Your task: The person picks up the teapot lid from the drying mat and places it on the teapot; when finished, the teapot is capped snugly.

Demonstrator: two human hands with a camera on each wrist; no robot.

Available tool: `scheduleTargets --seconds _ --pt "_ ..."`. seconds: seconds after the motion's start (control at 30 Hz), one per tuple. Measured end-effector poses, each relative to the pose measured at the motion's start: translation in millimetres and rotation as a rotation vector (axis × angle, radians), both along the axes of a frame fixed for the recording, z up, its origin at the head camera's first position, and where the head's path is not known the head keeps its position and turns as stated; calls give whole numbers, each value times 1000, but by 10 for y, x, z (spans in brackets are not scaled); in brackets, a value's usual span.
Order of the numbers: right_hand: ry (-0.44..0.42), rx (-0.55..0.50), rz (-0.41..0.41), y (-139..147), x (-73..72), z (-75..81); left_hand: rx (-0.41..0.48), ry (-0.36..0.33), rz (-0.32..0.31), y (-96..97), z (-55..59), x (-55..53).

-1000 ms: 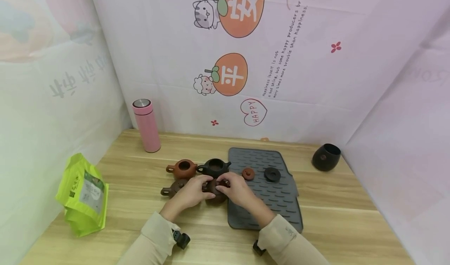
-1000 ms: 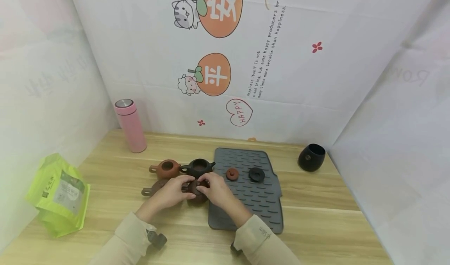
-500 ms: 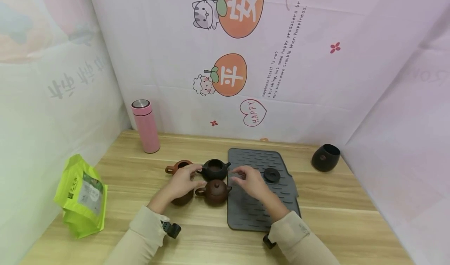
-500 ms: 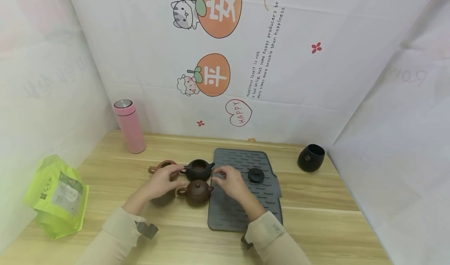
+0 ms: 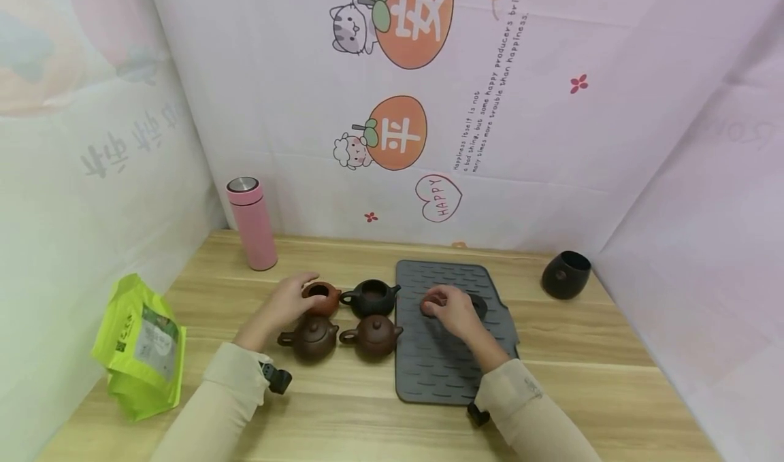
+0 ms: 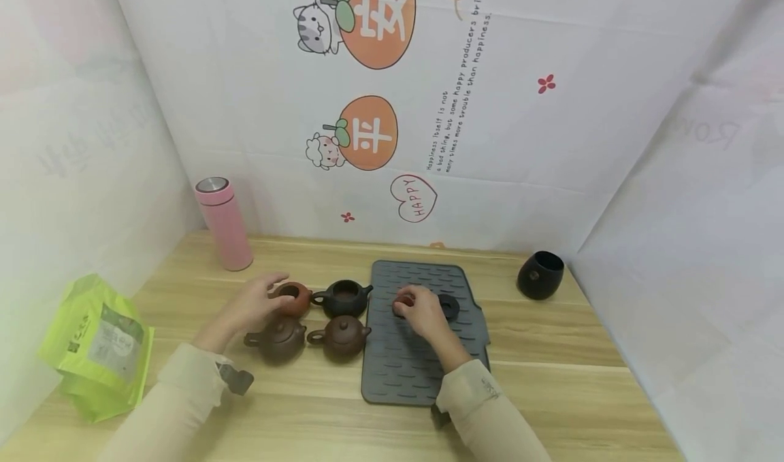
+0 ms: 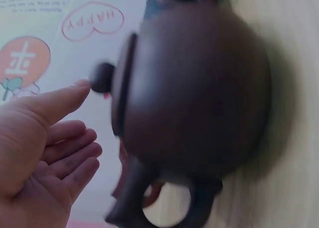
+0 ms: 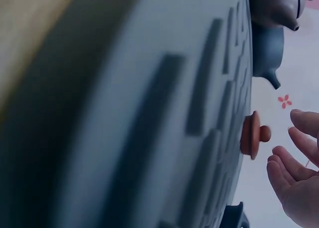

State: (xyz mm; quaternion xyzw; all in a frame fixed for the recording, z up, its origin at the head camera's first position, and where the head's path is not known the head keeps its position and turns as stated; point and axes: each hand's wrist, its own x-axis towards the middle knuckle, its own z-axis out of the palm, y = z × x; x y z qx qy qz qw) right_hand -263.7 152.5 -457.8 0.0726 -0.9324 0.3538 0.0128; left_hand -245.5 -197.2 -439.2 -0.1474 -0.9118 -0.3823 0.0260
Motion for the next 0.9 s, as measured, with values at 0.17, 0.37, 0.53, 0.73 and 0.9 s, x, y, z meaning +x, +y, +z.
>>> scheduleTargets --seconds 0.17,0.37,0.53,0.73,0.9 --pt "-25 9 -9 35 -28 -52 -65 14 3 -96 -85 -80" --pt "-48 36 -10 25 -52 -69 -78 -6 -3 -139 -144 -132" --pt "-60 54 -9 4 -91 -63 -62 -22 4 -173 -188 -163" --pt "-64 56 -24 7 -131 -83 -38 -18 0 -198 -207 -178" --pt "-75 52 -47 -2 -139 -118 -8 -12 6 -207 -238 -157"
